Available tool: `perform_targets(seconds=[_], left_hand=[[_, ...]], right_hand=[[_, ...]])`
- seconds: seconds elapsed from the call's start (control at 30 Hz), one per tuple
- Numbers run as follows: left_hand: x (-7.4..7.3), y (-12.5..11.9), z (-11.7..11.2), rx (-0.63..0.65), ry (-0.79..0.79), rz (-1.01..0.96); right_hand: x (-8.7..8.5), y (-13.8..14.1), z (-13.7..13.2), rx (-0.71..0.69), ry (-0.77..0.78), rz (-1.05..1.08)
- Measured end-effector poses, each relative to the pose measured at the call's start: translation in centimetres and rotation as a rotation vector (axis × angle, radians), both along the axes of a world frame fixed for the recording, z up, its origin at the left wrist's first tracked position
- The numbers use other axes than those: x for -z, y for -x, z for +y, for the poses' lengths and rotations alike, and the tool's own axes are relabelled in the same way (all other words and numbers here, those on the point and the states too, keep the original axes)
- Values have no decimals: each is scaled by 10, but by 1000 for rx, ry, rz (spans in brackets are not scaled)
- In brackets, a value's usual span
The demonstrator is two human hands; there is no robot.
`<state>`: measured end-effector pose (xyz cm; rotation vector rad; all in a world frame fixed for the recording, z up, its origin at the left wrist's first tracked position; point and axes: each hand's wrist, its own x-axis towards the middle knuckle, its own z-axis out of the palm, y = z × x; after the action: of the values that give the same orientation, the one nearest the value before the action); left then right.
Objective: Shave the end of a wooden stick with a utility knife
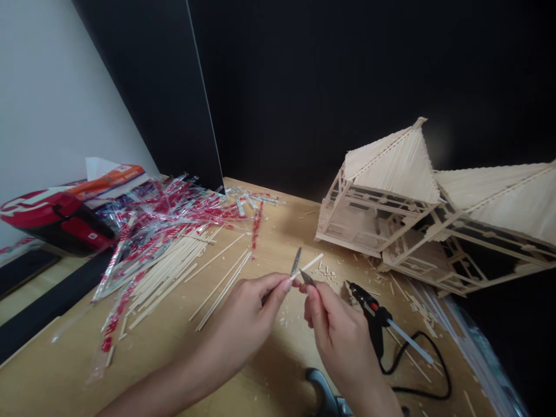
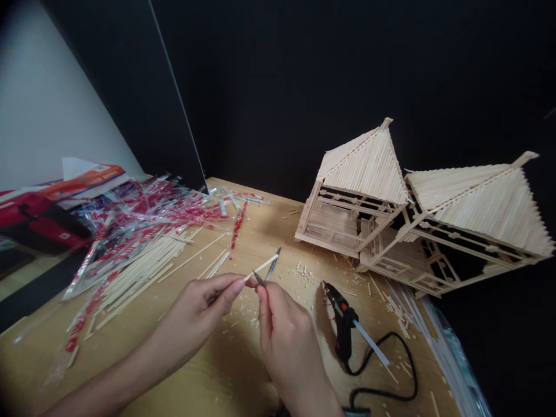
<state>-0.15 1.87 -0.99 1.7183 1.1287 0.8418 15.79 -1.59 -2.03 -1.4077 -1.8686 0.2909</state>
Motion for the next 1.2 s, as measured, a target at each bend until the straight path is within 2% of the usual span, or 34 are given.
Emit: perform_targets(seconds=[0.27, 0.47, 0.77, 1.2], left_hand=[[-1, -2, -3, -3, -40, 43], [-8, -1, -11, 24, -52, 36], [-8, -4, -8, 86, 39, -79], [-8, -2, -8, 92, 69, -67]], right_hand=[[2, 1, -1, 40, -30, -77], [-5, -1, -4, -28, 23, 22], [-3, -1, -4, -10, 1, 9], [-4, -1, -5, -8, -11, -10]])
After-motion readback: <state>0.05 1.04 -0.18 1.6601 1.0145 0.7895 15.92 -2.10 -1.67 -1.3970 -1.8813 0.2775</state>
